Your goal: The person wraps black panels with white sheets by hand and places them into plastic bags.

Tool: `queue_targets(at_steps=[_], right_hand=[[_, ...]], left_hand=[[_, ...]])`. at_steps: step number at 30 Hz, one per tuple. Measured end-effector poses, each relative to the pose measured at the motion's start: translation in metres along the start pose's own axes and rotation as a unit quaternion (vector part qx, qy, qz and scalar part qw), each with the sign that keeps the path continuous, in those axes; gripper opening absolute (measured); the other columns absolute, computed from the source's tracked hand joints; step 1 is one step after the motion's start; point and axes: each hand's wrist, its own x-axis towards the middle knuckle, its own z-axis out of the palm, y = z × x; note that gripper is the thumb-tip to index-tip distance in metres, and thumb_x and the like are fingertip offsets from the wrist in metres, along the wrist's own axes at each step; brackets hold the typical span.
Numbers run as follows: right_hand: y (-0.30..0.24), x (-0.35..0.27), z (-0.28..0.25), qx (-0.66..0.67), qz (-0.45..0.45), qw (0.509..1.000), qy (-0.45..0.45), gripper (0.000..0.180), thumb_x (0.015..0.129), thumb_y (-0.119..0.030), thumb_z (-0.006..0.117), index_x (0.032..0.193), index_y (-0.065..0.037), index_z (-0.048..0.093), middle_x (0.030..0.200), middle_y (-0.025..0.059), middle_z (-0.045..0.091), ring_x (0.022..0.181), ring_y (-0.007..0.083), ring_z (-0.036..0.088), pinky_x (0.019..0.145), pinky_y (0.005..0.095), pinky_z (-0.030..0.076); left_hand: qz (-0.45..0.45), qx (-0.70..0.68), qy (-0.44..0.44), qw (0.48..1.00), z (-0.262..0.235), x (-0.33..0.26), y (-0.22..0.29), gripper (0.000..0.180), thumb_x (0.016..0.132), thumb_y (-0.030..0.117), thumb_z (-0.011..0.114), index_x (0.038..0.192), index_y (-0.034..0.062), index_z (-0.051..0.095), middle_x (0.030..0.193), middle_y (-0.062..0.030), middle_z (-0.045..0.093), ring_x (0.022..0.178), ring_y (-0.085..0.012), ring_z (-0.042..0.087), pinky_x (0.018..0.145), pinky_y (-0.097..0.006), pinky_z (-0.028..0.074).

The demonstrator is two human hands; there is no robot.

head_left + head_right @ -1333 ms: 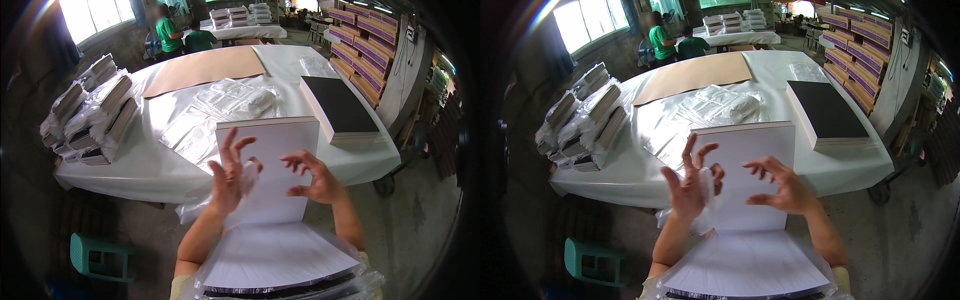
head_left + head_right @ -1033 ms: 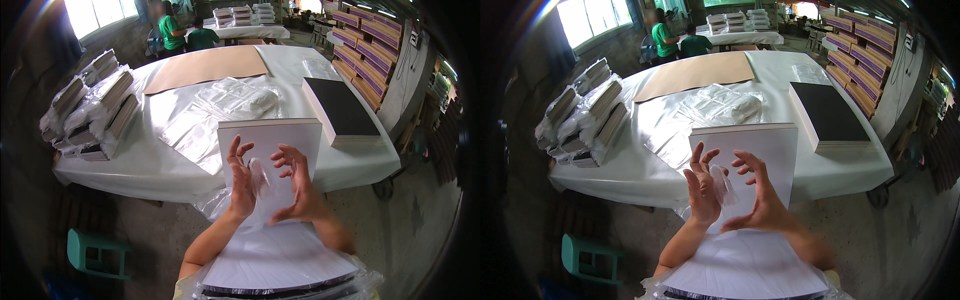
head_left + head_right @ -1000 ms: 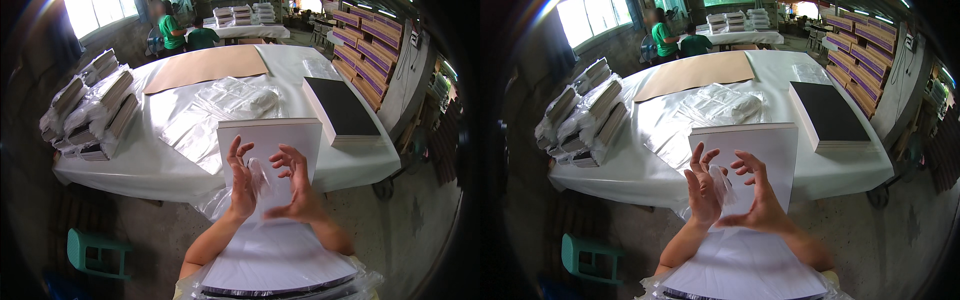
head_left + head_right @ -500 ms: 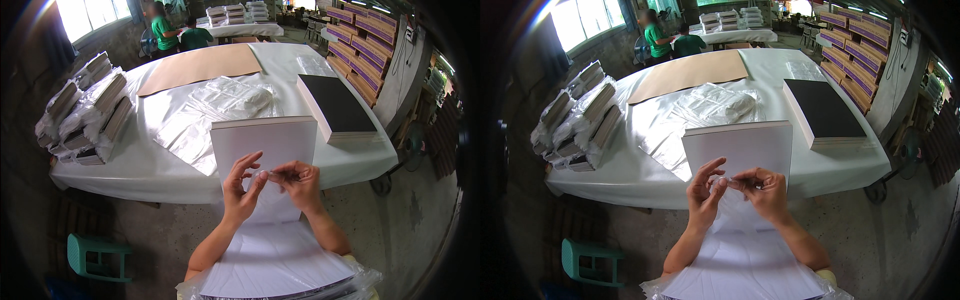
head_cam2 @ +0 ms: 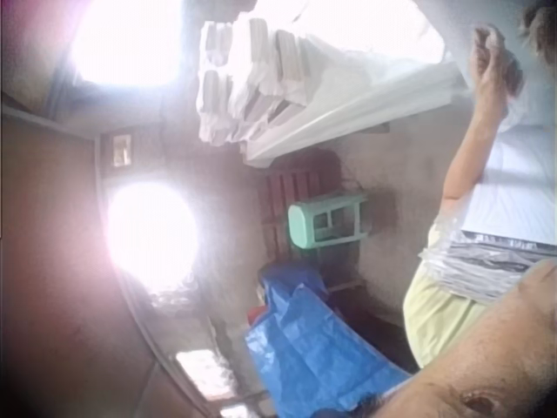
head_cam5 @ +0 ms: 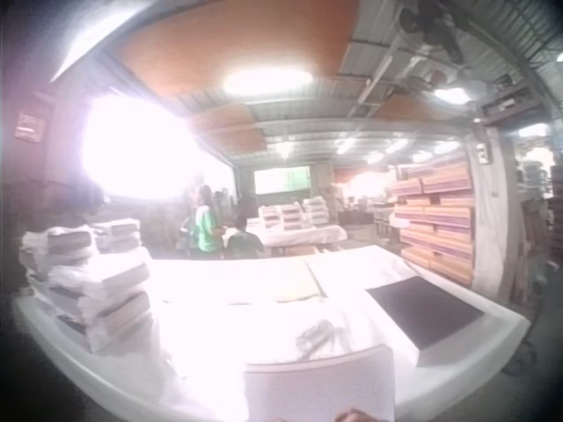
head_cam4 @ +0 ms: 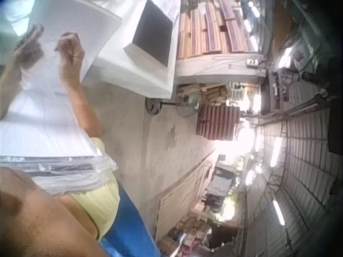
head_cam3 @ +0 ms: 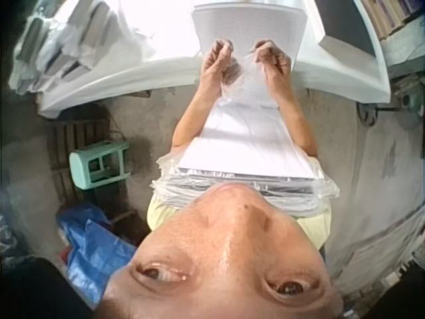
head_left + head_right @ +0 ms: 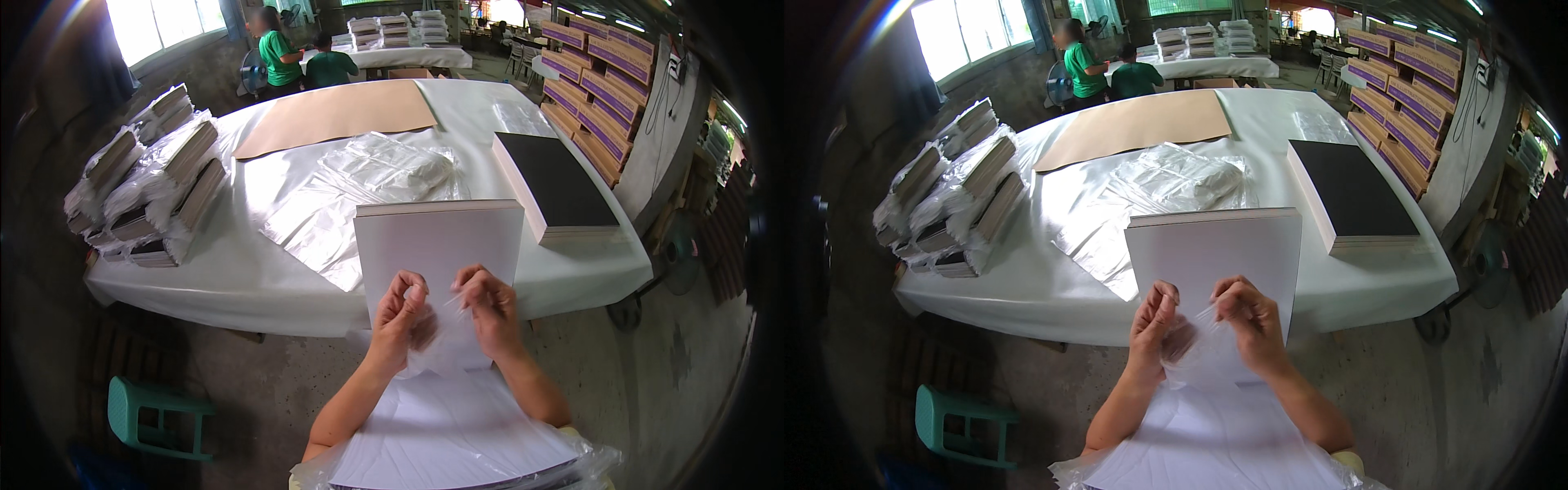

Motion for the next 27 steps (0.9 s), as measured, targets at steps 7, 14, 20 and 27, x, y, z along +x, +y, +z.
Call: queue_targets(at_steps=[7, 14, 20, 27], right_hand=[[-0.027, -0.002, -0.006, 0.181, 0.194, 0.964, 0.029, 0.027, 0.088, -0.028, 0.049, 0.068, -0.011, 0.045, 0.048, -0.0053, 0.039, 0.036, 0.0027, 0.033, 0.034, 0.0197, 0.026], [-0.045, 0.013, -0.053, 0.340, 0.196, 0.916, 0.088, 0.033, 0.086, -0.038, 0.050, 0.067, -0.015, 0.035, 0.040, -0.0076, 0.026, 0.029, 0.0030, 0.024, 0.029, 0.0208, 0.018], [-0.015, 0.008, -0.093, 0.279, 0.226, 0.908, 0.215, 0.033, 0.087, -0.039, 0.050, 0.071, -0.015, 0.034, 0.042, -0.0090, 0.019, 0.031, 0.0020, 0.018, 0.030, 0.0209, 0.017], [-0.028, -0.006, -0.072, 0.247, 0.287, 0.904, 0.201, 0.035, 0.085, -0.040, 0.052, 0.100, -0.009, 0.052, 0.047, -0.0094, 0.026, 0.037, 0.0019, 0.022, 0.034, 0.0183, 0.018]], left_hand=[[-0.089, 0.215, -0.220, 0.947, -0.001, -0.007, 0.014, 0.074, 0.067, 0.019, 0.075, 0.126, 0.0029, 0.033, 0.064, 0.0005, 0.055, 0.054, -0.0050, 0.049, 0.048, -0.017, 0.036], [-0.100, 0.168, -0.390, 0.900, -0.036, -0.024, 0.021, 0.012, 0.068, 0.009, 0.070, 0.073, -0.0012, 0.065, 0.054, -0.0014, 0.050, 0.058, -0.0111, 0.049, 0.050, -0.023, 0.034], [0.068, 0.059, -0.416, 0.905, -0.035, -0.036, 0.029, 0.020, 0.069, 0.017, 0.070, 0.072, -0.0012, 0.061, 0.082, -0.0141, 0.054, 0.063, -0.0150, 0.052, 0.058, -0.024, 0.040], [0.125, -0.060, -0.080, 0.987, -0.043, -0.061, 0.035, 0.025, 0.071, 0.019, 0.069, 0.082, -0.0010, 0.059, 0.086, -0.0146, 0.056, 0.063, -0.0159, 0.054, 0.059, -0.025, 0.042]])
